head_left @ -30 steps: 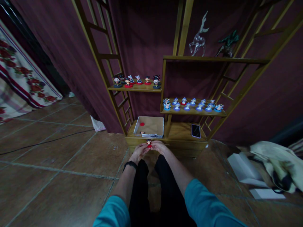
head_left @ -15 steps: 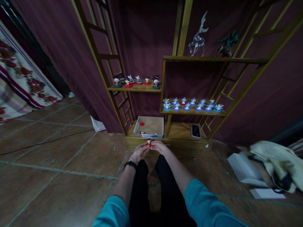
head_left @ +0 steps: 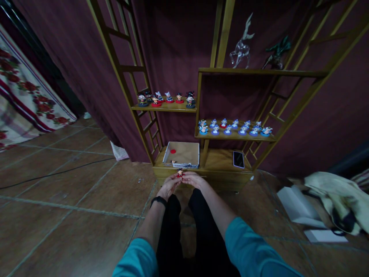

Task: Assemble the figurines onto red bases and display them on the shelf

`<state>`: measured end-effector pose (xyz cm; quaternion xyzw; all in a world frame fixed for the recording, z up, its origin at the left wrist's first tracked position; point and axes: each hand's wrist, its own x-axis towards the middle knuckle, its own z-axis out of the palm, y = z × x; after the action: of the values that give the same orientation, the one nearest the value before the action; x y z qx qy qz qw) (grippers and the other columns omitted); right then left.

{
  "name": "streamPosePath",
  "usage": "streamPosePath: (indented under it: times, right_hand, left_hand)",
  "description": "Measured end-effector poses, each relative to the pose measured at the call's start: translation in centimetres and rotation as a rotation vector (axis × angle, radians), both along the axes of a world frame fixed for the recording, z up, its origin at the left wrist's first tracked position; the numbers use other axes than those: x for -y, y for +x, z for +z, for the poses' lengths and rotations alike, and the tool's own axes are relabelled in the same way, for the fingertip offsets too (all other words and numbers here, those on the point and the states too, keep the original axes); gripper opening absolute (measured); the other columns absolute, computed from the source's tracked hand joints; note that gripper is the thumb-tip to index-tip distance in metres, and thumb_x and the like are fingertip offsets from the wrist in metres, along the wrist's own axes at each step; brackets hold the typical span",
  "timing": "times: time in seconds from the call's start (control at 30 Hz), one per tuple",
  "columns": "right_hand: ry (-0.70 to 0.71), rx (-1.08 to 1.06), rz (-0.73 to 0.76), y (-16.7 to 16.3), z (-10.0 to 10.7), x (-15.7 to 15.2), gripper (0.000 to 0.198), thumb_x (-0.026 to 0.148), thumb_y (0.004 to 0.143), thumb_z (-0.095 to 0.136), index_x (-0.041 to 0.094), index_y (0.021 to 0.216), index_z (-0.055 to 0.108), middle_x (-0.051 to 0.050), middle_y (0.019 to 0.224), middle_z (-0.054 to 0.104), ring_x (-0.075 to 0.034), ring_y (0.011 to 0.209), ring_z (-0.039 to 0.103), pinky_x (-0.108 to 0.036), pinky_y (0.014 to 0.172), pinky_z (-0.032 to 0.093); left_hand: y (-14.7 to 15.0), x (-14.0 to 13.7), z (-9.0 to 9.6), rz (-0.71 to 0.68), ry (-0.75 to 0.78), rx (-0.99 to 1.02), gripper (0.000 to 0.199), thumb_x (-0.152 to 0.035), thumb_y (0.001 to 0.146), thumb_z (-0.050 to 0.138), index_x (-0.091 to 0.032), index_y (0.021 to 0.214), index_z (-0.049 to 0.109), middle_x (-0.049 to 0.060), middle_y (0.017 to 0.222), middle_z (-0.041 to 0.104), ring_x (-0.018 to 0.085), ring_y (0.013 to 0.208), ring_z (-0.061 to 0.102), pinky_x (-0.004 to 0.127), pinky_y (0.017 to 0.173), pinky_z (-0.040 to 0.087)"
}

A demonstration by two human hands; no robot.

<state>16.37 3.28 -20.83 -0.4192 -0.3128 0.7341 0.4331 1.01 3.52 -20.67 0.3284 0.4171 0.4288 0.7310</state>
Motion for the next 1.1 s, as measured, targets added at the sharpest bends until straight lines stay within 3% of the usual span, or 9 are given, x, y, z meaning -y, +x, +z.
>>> streamPosePath:
  times: [0.37, 0.6, 0.8, 1.1]
  right_hand:
    - [0.025, 0.02, -0.016, -0.1, 0.16, 0.2, 0.027, 0.005, 0.064, 0.065, 0.014, 0.09, 0.061, -0.004, 0.08, 0.067, -0.013, 0.076, 0.065, -0.029, 0.081, 0.05]
    - [0.032, 0.016, -0.032, -0.09, 0.22, 0.22, 0.031, 0.007, 0.063, 0.067, 0.015, 0.092, 0.06, -0.004, 0.079, 0.067, -0.013, 0.073, 0.064, -0.028, 0.076, 0.051]
    - [0.041, 0.074, 0.007, -0.2, 0.76, 0.41, 0.024, 0.016, 0.064, 0.069, 0.017, 0.087, 0.06, -0.003, 0.076, 0.066, -0.011, 0.067, 0.063, -0.025, 0.069, 0.051]
    - [0.028, 0.169, -0.048, -0.25, 0.49, 0.24, 0.025, 0.037, 0.068, 0.066, 0.019, 0.085, 0.06, -0.001, 0.071, 0.065, -0.01, 0.059, 0.059, -0.023, 0.06, 0.05]
  left_hand:
    - [0.03, -0.04, -0.13, 0.005, 0.013, 0.011, 0.036, 0.0, 0.059, 0.069, -0.012, 0.091, 0.061, 0.005, 0.079, 0.067, 0.009, 0.064, 0.062, 0.018, 0.062, 0.048]
    - [0.01, -0.12, -0.27, -0.008, 0.034, 0.038, 0.038, 0.001, 0.057, 0.07, -0.013, 0.091, 0.061, 0.005, 0.079, 0.067, 0.008, 0.064, 0.061, 0.018, 0.062, 0.047]
    - [0.11, 0.06, -0.11, -0.032, 0.031, 0.003, 0.035, 0.0, 0.058, 0.07, -0.012, 0.09, 0.061, 0.005, 0.074, 0.067, 0.009, 0.061, 0.061, 0.019, 0.061, 0.047]
    - [0.32, 0.26, 0.04, -0.079, 0.073, -0.041, 0.037, -0.005, 0.054, 0.075, -0.012, 0.087, 0.06, 0.004, 0.071, 0.066, 0.009, 0.059, 0.06, 0.019, 0.058, 0.043]
